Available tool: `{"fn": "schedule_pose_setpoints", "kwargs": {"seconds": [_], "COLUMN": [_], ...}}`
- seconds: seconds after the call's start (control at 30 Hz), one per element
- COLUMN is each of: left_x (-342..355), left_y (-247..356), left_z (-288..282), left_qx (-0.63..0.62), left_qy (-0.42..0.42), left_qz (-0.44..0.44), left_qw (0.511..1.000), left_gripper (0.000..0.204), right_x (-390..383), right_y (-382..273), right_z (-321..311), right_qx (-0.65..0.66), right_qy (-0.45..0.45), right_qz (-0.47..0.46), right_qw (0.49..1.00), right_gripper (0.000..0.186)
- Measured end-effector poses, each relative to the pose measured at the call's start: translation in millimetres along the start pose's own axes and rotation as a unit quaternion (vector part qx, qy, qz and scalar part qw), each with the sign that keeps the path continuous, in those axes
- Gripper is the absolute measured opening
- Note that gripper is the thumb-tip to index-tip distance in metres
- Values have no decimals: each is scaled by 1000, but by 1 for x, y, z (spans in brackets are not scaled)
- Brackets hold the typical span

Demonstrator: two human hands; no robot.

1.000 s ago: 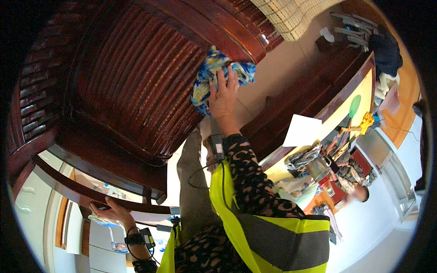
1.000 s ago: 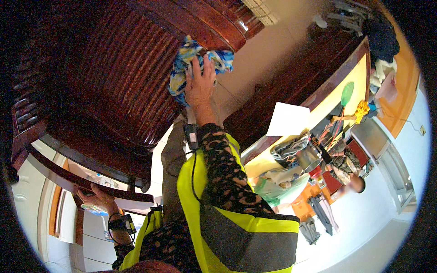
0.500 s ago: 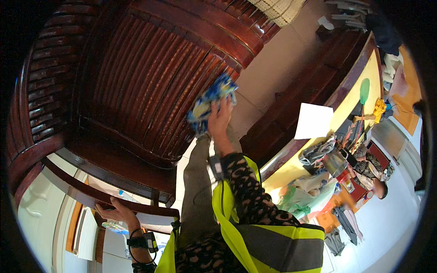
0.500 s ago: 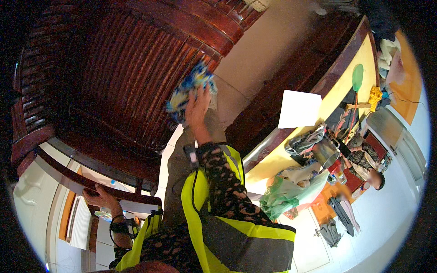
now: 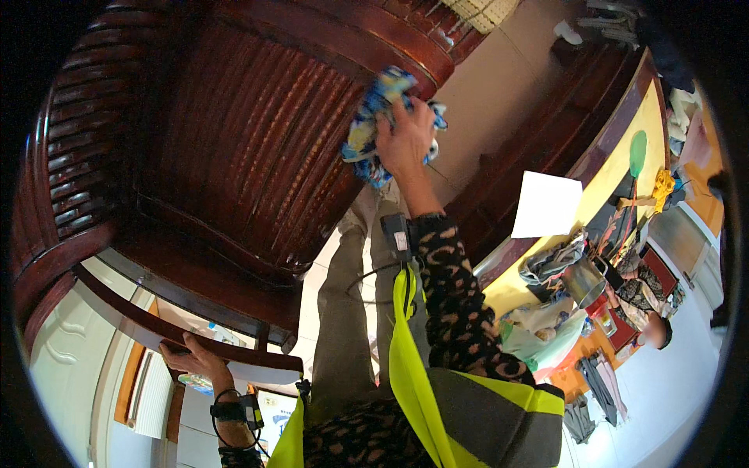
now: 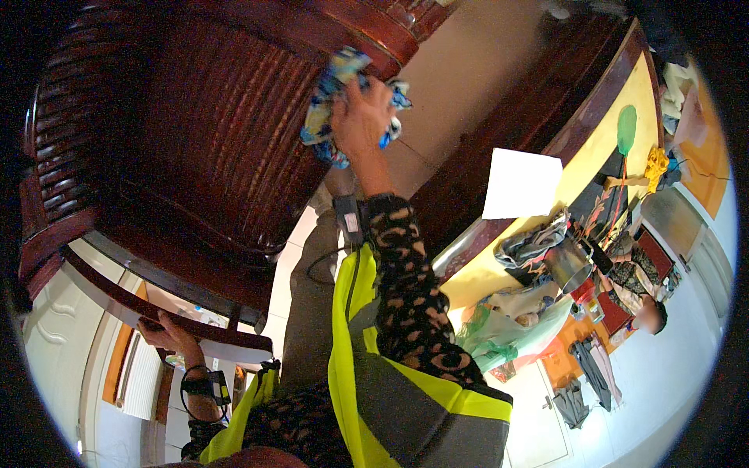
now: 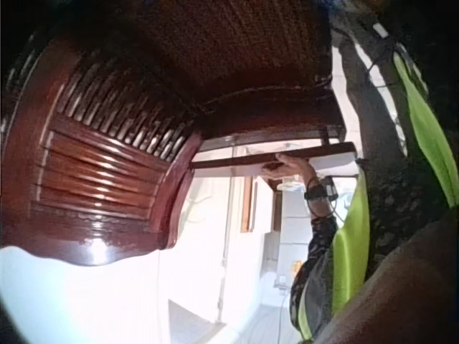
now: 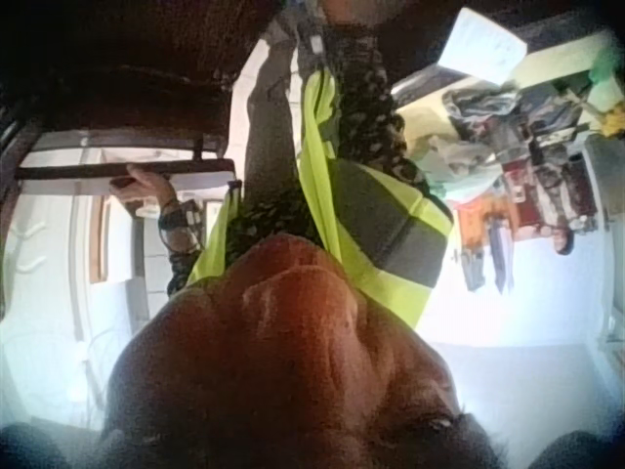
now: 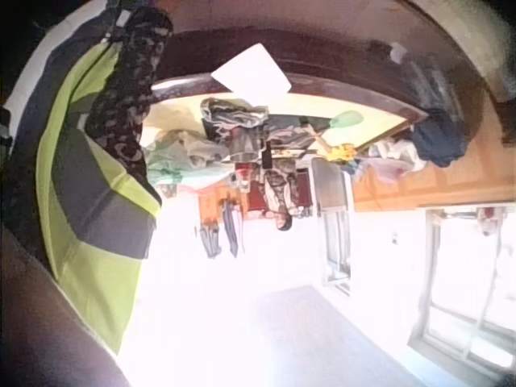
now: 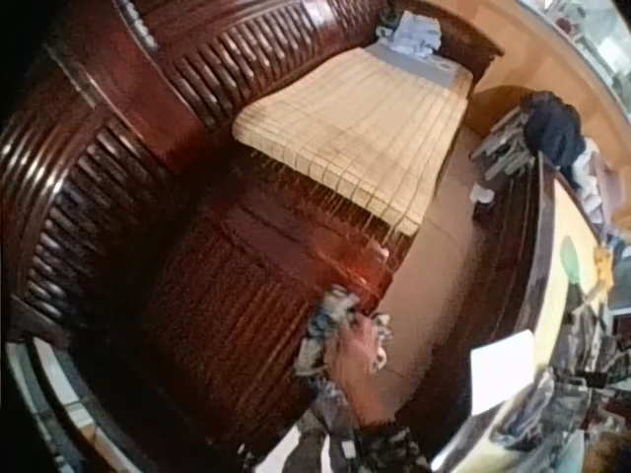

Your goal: The person wipes a wooden sofa with a patterned cloth, then removes a mat from the sofa and places it aside. The person then rinses the cloth in a blue basin of soapy water and wrings it out before placing it on a nearby cabinet.

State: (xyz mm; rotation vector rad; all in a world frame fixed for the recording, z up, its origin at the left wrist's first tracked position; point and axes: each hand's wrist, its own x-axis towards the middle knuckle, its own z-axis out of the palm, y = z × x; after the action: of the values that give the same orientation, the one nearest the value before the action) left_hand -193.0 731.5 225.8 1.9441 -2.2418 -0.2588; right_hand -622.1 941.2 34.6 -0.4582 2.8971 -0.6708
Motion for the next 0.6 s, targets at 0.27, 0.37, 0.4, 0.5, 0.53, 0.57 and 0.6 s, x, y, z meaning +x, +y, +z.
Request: {"fn": "schedule_pose_setpoints", "kwargs": {"seconds": [0.27, 0.37, 0.4, 0.5, 0.53, 0.57, 0.6], "left_x": [4, 6, 5, 4, 3, 2, 2], "left_y": [-8, -14, -15, -14, -13, -10, -7], "left_z": [-1, 2, 2, 2, 0, 0, -2], "left_qx": [40, 56, 51, 54, 51, 20, 34], "left_qy": [13, 40, 43, 40, 35, 24, 21], "left_qz": [5, 40, 25, 31, 18, 19, 26], "left_qw": [999, 997, 997, 997, 998, 999, 999], "left_gripper": [79, 77, 76, 78, 78, 80, 81], "right_x": [23, -6, -16, -35, -35, -29, -21], "right_y": [33, 61, 70, 84, 82, 76, 67], "right_z": [-18, -26, -29, -38, -41, -44, -47], "right_qx": [-37, -38, -55, -45, -56, -51, -35], "right_qy": [-98, -135, -175, -150, -144, -91, -35], "right_qz": [-25, 49, 105, 89, 91, 43, -21], "right_qw": [994, 989, 977, 984, 984, 994, 999], "right_gripper": [45, 45, 44, 41, 40, 39, 41]}}
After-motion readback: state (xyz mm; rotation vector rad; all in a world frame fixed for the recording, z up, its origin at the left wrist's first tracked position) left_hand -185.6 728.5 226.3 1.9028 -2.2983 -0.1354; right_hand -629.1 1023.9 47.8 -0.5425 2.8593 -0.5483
